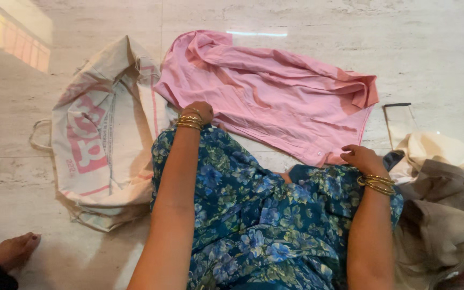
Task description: The person folds a pink shirt on the floor, places it into a white sack, and then begins to fold a pair of brown trousers. The person handles the items by hand, smoothing and aligning the fabric before folding.
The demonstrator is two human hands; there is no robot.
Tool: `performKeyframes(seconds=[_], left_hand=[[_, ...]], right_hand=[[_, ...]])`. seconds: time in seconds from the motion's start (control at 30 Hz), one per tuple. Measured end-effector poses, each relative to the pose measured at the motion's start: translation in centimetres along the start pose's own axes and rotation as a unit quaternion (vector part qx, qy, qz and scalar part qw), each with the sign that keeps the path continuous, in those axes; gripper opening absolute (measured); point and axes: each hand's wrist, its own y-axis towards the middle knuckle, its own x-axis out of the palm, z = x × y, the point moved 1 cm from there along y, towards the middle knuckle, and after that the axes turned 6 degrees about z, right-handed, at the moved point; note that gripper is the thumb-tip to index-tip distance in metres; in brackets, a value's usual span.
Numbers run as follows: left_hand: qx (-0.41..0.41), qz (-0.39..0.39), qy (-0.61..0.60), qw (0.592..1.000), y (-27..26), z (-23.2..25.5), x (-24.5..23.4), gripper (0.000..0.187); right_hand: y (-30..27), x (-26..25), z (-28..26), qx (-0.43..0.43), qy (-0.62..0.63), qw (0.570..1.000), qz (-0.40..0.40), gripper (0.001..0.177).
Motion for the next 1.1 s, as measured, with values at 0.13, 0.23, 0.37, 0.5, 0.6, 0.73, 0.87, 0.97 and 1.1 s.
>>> performKeyframes(seconds=[0.13, 0.23, 0.37, 0.5, 0.6, 0.73, 0.87, 0.97, 1.1], left_hand=[[0.021, 0.006, 0.016, 1.0, -0.2, 0.0, 0.1, 0.032], [-0.012, 0.006, -0.027, 1.0, -0.8, -0.1, -0.4, 0.032], [-0.006, -0.024, -0.008, 1.0, -1.4, 0.3, -1.1, 0.032], [-0.011, -0.032, -0.001, 0.999, -1.6, 0.5, -1.5, 0.038], [-0.003, -0.031, 0.008, 0.999, -1.2, 0.4, -1.3, 0.036], [-0.01, -0.041, 0.005, 0.999, -0.5, 0.2, -0.4, 0.03], [-0.009, -0.023, -0.018, 1.0, 0.0, -0.3, -0.1, 0.03], [-0.008, -0.037, -0.003, 0.999, -0.7, -0.1, 0.1, 0.03], [-0.013, -0.037, 0.014, 0.999, -1.5, 0.4, -1.1, 0.032]], right_hand=[[-0.1, 0.0, -0.6, 0.004, 0.001, 1.0, 0.01, 0.052], [-0.5, -0.3, -1.8, 0.025, -0.025, 0.999, -0.002, 0.05], [-1.0, -0.6, -2.5, 0.025, -0.063, 0.998, -0.002, 0.049], [-1.0, -0.6, -2.3, 0.019, -0.017, 1.0, -0.001, 0.049], [-0.8, -0.3, -2.2, -0.005, -0.021, 1.0, 0.015, 0.048], [-1.0, -0.6, -2.2, 0.011, 0.001, 1.0, 0.001, 0.048], [-0.7, -0.5, -2.8, 0.025, -0.005, 1.0, -0.001, 0.048], [-1.1, -0.3, -2.6, 0.023, -0.051, 0.998, 0.001, 0.048], [-0.4, -0.2, -2.5, 0.032, -0.094, 0.993, -0.064, 0.054]])
